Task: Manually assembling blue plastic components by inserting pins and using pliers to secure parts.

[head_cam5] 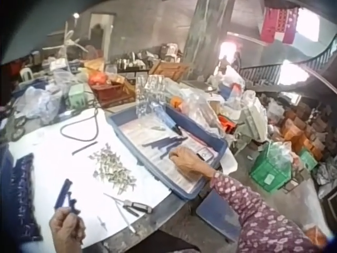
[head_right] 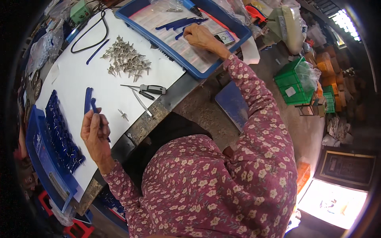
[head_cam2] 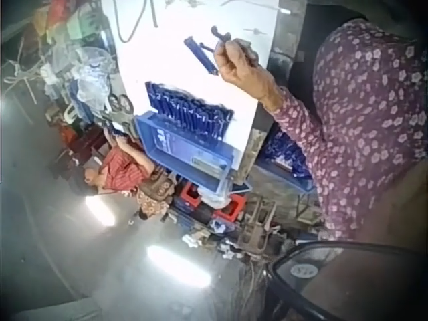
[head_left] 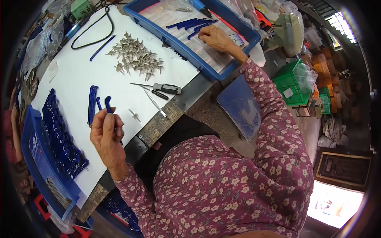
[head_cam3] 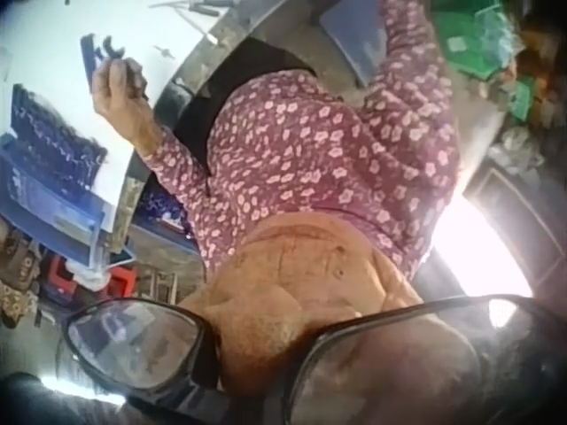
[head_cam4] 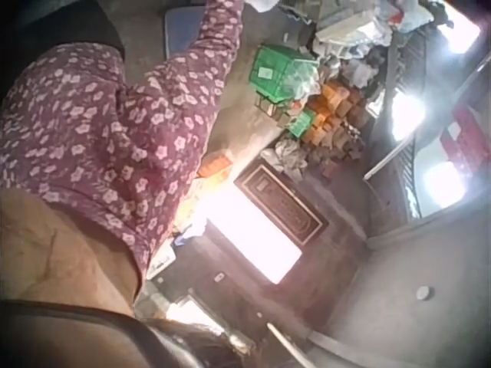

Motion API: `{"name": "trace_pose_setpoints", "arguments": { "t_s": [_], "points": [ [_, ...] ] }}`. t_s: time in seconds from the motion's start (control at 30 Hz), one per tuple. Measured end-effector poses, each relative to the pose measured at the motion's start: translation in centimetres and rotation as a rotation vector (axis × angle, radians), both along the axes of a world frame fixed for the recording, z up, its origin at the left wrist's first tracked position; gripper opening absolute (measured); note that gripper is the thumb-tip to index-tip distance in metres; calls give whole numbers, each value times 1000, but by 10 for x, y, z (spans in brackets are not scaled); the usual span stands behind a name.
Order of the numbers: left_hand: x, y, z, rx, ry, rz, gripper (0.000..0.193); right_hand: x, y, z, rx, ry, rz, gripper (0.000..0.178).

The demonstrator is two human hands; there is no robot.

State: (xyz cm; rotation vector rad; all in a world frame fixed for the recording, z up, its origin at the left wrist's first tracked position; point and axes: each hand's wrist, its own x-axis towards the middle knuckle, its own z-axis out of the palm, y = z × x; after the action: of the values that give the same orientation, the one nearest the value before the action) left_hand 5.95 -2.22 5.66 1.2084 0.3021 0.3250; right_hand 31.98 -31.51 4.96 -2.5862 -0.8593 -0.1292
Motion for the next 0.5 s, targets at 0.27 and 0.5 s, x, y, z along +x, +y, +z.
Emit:
{"name": "trace_pose_setpoints", "arguments": {
  "t_s": [0.27, 0.5],
  "points": [
    [5, -5, -13, -195, 2, -67, 22, 45, 13, -42, -168, -169, 67, 23],
    [9, -2, -27, -315, 16, -63, 21, 45, 10, -35, -11, -295, 101, 20]
  ]
}}
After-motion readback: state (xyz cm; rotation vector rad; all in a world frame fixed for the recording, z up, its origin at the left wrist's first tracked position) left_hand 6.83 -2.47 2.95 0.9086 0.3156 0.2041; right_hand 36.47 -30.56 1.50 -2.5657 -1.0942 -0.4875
